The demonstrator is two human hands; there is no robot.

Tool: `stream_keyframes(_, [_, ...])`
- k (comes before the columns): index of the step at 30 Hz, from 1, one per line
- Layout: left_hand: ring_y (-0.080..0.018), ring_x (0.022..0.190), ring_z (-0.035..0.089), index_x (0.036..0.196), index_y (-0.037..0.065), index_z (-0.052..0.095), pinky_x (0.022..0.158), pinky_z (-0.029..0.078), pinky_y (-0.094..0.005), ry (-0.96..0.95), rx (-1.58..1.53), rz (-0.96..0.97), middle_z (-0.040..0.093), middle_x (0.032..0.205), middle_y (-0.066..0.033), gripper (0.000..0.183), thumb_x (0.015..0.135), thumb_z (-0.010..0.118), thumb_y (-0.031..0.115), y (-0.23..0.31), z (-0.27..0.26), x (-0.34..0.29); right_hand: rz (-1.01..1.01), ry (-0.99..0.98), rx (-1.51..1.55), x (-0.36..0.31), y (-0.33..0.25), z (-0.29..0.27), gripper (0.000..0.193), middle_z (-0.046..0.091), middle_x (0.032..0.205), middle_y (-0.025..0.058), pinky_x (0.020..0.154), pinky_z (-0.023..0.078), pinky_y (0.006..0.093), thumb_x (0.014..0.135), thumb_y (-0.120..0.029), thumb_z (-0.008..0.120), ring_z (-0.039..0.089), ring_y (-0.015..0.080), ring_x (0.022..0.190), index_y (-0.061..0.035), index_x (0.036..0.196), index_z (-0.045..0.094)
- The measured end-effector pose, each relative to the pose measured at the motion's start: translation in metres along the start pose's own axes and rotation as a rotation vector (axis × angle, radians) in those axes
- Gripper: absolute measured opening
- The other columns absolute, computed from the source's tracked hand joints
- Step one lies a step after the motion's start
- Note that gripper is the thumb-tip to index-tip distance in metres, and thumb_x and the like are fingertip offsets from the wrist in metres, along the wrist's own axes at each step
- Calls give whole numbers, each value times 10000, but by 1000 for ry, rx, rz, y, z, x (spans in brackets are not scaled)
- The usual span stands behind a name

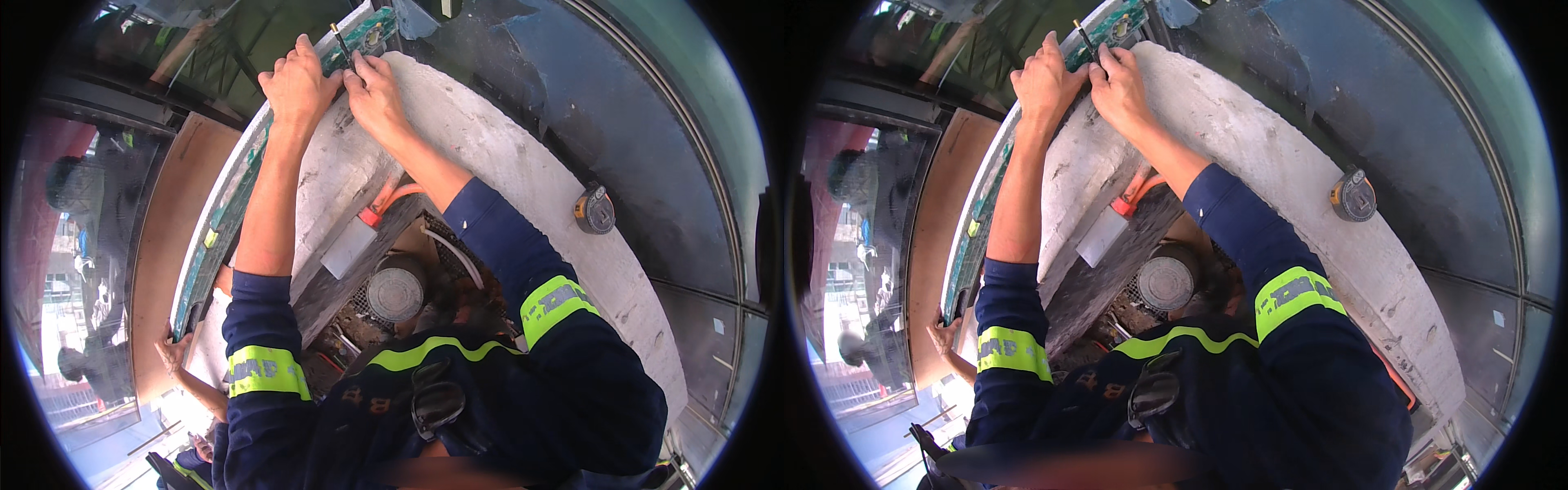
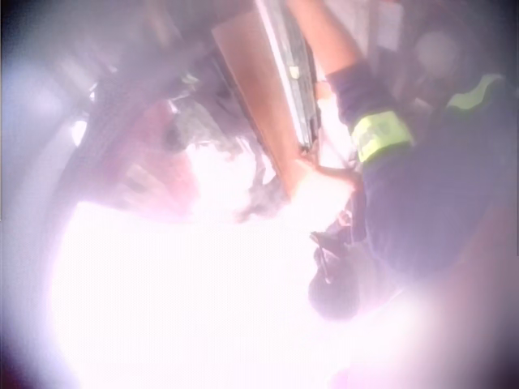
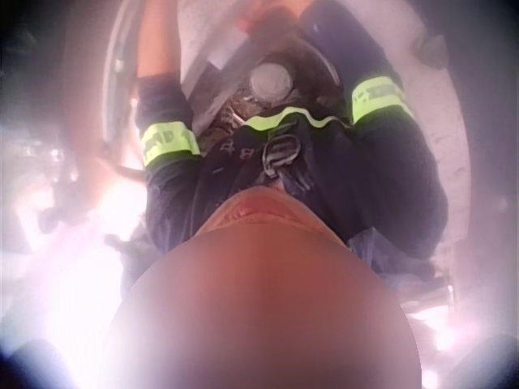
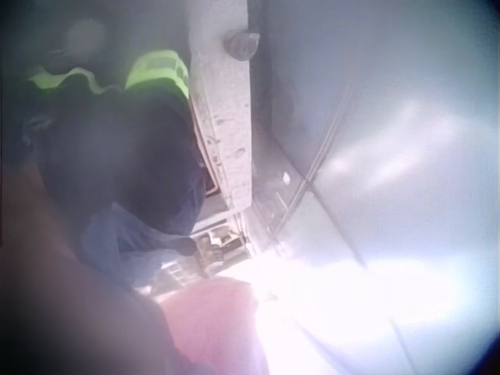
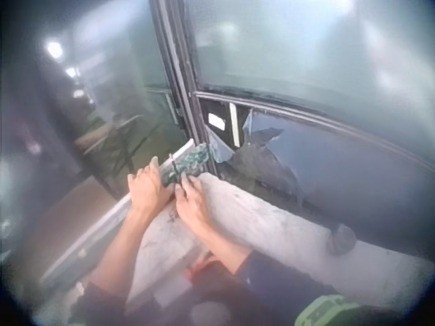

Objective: The person installs a curved window frame by positioning it against a concrete wall, using a spirit level to check alignment, and securing it with a pencil and other tools. Another worker assists by holding the frame and handing over tools.

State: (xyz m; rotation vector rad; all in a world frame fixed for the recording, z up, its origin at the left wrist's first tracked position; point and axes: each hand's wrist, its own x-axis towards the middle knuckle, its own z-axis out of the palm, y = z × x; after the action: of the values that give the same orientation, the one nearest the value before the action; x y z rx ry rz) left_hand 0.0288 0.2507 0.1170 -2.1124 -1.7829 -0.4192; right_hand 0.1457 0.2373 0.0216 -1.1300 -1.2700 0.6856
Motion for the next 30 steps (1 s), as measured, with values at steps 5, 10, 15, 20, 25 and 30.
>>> stream_keyframes(5, [-351, 1132, 750, 1392, 33, 647, 966, 490, -593, -14, -15, 36, 789, 1207, -166, 739, 819, 859, 449, -2, 1, 3, 149, 81, 137, 3, -6, -30, 431, 694, 1302, 246, 1065, 517, 420, 1084, -260, 593, 673, 372, 1221, 39, 1390, 637])
stream_keyframes(10, [-366, 1156, 746, 1388, 44, 652, 1018, 464, -604, -81, 14, 20, 777, 1262, -174, 734, 826, 849, 474, 0, -1, 7, 384, 199, 363, 1, -7, -91, 393, 668, 906, 81, 848, 551, 409, 1108, -272, 507, 651, 183, 894, -17, 1393, 601])
stream_keyframes(15, [-399, 1158, 753, 1418, 44, 640, 1012, 540, -542, -120, 90, 11, 789, 1219, -215, 823, 830, 815, 593, 2, -4, 13, 170, 244, 344, 5, -12, -117, 358, 613, 854, 8, 694, 520, 354, 1105, -377, 601, 596, 130, 773, -67, 1150, 775])
stream_keyframes(20, [-371, 1213, 729, 1437, 45, 616, 1050, 459, -610, -214, 107, -35, 766, 1304, -183, 833, 827, 832, 569, 4, -8, 18, 195, 144, 222, -5, -15, -132, 319, 780, 976, 196, 848, 573, 374, 1035, -311, 662, 755, 275, 884, -52, 1150, 810])
stream_keyframes(25, [-360, 1212, 731, 1436, 50, 616, 1042, 461, -602, -226, 99, -46, 771, 1298, -177, 823, 828, 831, 562, 6, -10, 18, 300, -201, 504, -5, -16, -127, 361, 733, 1092, 141, 847, 591, 338, 1029, -192, 610, 723, 217, 928, 14, 1306, 717])
stream_keyframes(30, [-356, 1197, 737, 1411, 65, 629, 1026, 457, -593, -214, 80, -49, 773, 1295, -162, 785, 827, 832, 550, 6, -12, 16, 469, -373, 797, 7, -6, -116, 417, 716, 1076, 127, 897, 614, 341, 1031, -174, 606, 729, 210, 928, 64, 1371, 645])
